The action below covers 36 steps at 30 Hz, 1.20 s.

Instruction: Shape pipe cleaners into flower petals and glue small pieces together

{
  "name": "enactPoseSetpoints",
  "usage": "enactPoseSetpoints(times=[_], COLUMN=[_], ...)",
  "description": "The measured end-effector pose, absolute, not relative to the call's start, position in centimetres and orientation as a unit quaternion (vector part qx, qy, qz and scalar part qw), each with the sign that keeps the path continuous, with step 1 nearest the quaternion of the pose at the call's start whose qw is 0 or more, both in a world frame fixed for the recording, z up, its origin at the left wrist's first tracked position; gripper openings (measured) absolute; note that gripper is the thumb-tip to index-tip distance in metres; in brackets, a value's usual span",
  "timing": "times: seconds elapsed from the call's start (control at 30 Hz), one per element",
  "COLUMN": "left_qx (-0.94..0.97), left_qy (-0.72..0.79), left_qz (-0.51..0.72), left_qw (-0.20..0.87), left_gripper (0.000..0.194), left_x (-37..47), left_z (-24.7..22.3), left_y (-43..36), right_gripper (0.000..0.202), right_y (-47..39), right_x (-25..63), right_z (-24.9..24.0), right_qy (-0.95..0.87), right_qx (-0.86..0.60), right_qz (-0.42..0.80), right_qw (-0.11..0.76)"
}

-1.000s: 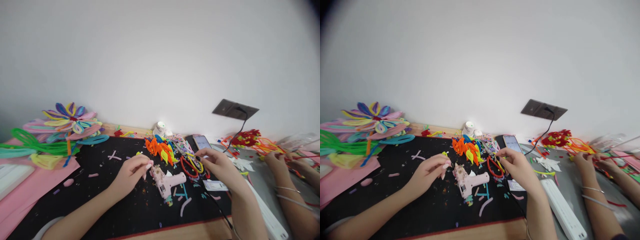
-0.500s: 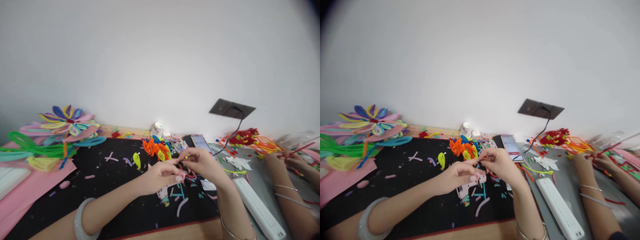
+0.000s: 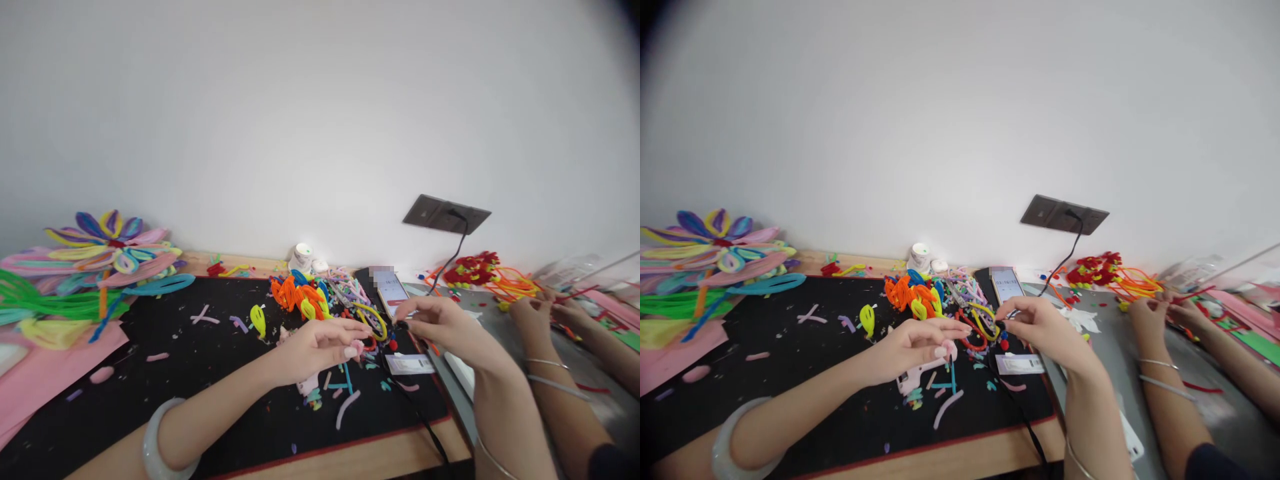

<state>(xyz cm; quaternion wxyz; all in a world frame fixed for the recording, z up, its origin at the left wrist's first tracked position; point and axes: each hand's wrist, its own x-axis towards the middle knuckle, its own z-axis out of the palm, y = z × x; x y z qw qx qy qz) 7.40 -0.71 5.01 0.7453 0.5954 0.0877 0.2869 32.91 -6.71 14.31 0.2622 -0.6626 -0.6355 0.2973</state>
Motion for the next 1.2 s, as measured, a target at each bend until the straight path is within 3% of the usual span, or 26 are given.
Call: enactPoseSetpoints(times=[0.13,0.27,0.33,0.43,0.53,0.67,0.87,1.07,1.2], left_qx=[0.602,0.594,0.596,0.607,0.615,0.622,0.663,0.670,0.678], left_qy=[0.098,0.110,0.111,0.109,0.101,0.083,0.118,0.171,0.208], left_qz=[0.295,0.297,0.293,0.285,0.274,0.262,0.278,0.326,0.367], left_qw=[0.735,0.739,0.739,0.734,0.733,0.733,0.685,0.645,0.602], left_gripper=[0.033,0.033,0.032,0.031,0.030,0.028,0.031,0.029,0.031], left_x=[6.8,6.5,6.4,6.3,6.5,6.6,5.4,2.5,0.5], left_z=[4.5,4.1,4.1,4.5,5.1,5.8,5.0,3.4,2.2], left_y=[-0.3,0.0,0.0,-0.2,-0.5,-0.9,-0.2,0.8,1.2], right_gripper=[0.030,0.023,0.018,0.022,0.030,0.018,0.023,0.031,0.034], right_y=[-8.7,-10.6,-11.2,-11.2,-10.0,-8.0,-7.6,-9.8,-10.7], right_x=[36.5,39.5,39.6,37.2,32.8,28.2,29.5,36.3,39.7], right_z=[14.9,14.5,14.1,13.1,11.7,9.7,9.9,11.8,11.2], right_qy=[-0.570,-0.432,-0.378,-0.419,-0.547,-0.612,-0.634,-0.544,-0.554], right_qx=[-0.704,-0.736,-0.745,-0.743,-0.706,-0.651,-0.662,-0.784,-0.801], right_qz=[0.289,0.118,0.043,0.053,0.222,0.338,0.278,0.072,0.029], right_qw=[0.309,0.507,0.548,0.518,0.392,0.295,0.287,0.290,0.226])
